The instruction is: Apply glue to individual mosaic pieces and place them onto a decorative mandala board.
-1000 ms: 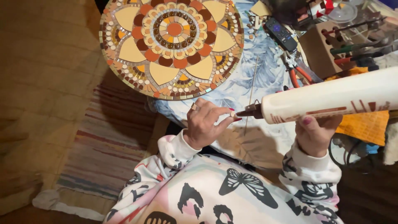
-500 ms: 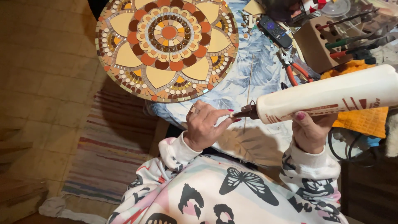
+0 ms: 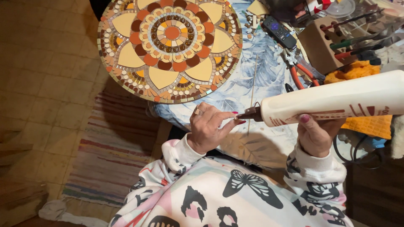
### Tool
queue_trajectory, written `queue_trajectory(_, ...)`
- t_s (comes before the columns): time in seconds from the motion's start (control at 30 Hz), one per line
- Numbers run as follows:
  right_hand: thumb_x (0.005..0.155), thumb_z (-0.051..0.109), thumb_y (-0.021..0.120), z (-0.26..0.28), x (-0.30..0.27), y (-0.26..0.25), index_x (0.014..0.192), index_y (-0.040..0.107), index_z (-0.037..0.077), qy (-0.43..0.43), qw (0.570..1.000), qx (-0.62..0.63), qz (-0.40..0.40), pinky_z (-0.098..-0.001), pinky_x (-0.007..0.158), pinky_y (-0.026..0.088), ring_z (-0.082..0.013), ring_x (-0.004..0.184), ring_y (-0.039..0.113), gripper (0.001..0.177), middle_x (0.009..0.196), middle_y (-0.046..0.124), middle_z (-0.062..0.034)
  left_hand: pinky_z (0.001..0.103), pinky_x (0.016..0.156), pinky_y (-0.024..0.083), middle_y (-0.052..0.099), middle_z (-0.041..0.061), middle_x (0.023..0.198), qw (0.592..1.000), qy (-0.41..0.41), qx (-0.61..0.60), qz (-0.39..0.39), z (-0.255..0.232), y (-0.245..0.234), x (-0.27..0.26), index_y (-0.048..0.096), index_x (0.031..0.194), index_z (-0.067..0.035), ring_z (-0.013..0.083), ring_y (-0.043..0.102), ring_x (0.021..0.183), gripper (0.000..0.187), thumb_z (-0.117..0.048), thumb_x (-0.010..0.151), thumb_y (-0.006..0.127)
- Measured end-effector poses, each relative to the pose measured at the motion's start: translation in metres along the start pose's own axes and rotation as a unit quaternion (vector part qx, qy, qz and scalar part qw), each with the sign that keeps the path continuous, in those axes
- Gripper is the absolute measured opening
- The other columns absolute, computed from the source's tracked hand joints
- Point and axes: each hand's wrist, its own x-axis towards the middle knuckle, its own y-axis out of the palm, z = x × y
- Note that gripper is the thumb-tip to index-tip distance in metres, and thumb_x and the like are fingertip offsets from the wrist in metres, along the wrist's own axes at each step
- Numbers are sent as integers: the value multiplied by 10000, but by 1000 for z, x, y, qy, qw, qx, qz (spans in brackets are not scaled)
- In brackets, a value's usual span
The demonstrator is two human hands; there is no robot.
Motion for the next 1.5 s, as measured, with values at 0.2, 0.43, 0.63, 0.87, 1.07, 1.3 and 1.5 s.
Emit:
queue_trajectory(0.2,990,-141,729,-7,-5,-15,1630,281,191,-15,1000,-12,-8,-408,1182,510,-243,1311,563,849,1475,502,-111,386,681,459,562,28,783,1000,4,4,-4,-2,-2,1,735,954,-130,243,553,756,283,-192,769,940)
queue_trajectory(0.43,973,-174,723,-9,-8,-15,1655,262,231,-40,999,-34,-5,-398,1127,484,-234,1283,568,917,1444,512,-79,391,696,460,563,31,785,1000,6,2,-8,-2,-3,-2,730,936,-127,247,562,770,274,-182,768,939)
queue_trajectory(0.63,981,-184,717,-15,-11,-25,1662,240,229,-47,999,-16,-4,-413,1185,462,-237,1325,552,929,1477,502,-82,397,686,452,557,40,774,1000,7,-3,-11,-4,-3,-1,725,911,-120,251,560,766,280,-166,746,947)
queue_trajectory(0.87,966,-191,712,-13,-13,-23,1649,233,222,-29,999,2,-23,-423,1184,465,-244,1328,555,930,1485,500,-94,387,675,450,565,33,769,1000,4,-9,-9,0,-1,0,740,921,-122,246,557,750,262,-146,751,939)
queue_trajectory(1.07,979,-183,705,0,-5,-1,1654,234,200,-13,1000,18,-17,-390,1136,521,-239,1299,562,908,1452,508,-95,394,705,448,573,27,781,1000,8,-11,-8,-3,-4,0,732,931,-127,248,562,759,247,-138,774,922)
queue_trajectory(1.3,1045,30,737,17,52,24,1397,511,-77,24,1000,-8,7,-257,829,534,-193,981,666,432,1159,656,-121,384,721,449,567,24,783,999,-1,-35,-12,0,-3,-5,731,936,-126,239,554,770,253,-181,784,925)
queue_trajectory(1.5,928,182,723,-19,112,-12,1336,590,-34,295,935,-194,22,-338,807,592,-223,945,724,481,1135,723,-102,314,702,399,522,-8,796,884,-267,-384,25,15,31,-50,719,985,-99,160,483,756,188,-203,874,830)
